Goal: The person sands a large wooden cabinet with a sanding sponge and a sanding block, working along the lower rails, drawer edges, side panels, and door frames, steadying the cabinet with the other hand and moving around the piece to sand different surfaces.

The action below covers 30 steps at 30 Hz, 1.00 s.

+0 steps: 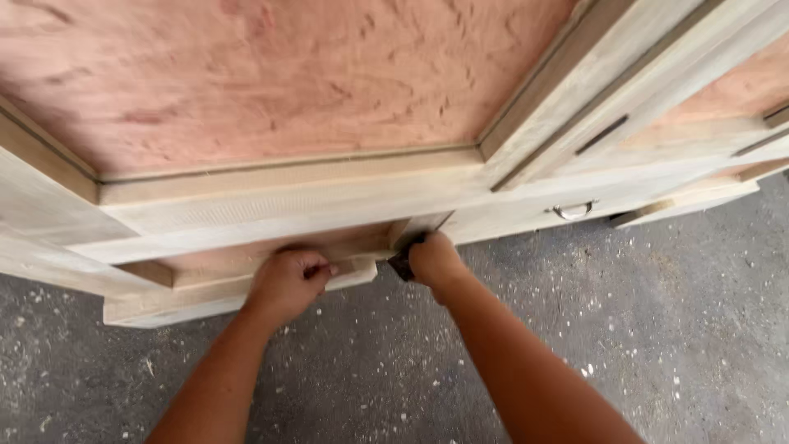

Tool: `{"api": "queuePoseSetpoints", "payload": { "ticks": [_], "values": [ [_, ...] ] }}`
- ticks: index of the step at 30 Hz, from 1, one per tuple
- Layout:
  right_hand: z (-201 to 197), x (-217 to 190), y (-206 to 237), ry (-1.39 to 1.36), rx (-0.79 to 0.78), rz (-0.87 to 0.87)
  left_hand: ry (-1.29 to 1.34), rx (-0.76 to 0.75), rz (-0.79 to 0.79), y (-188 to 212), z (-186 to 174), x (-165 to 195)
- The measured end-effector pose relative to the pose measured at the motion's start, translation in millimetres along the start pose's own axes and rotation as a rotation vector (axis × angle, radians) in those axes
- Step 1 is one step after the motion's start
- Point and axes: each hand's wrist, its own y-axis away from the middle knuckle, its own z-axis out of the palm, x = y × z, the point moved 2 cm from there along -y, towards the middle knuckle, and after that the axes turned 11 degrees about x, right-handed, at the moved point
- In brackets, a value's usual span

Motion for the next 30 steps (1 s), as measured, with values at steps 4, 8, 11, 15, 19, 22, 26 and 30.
{"api": "queuePoseSetpoints", "payload": {
  "ticks": [4, 8, 11, 15, 19, 22, 26, 30],
  "values": [
    [-21, 6, -14, 0.172, 0.059, -0.388, 0.016, -0.015, 0.025, 1, -1, 3],
    [-45, 1, -11, 0.208, 0.068, -0.482, 0.105, 0.003, -0.004, 2, 0, 1],
    [-23, -15, 3, -0.051, 0.042, -0.171, 0.111, 0.032, -0.016, 2, 2, -2],
    [-39, -37, 20, -0.125, 0.006, -0.104, 0.083, 0.083, 0.055, 0, 6, -6],
    [-46, -32, 16, 0.039, 0.016, -0.125, 0.061, 0.123, 0.131, 0, 8, -7],
    [-14, -25, 5, 0.393, 0.091, -0.216, 0.029, 0.126, 0.141, 0, 8, -8],
    [-18, -19, 5, 0.366, 0.113, -0.186, 0.108, 0.104, 0.087, 2, 8, -8],
    [-45, -25, 18, 0.394, 0.177, -0.347, 0.1, 0.113, 0.1, 3, 5, -5]
  ]
}}
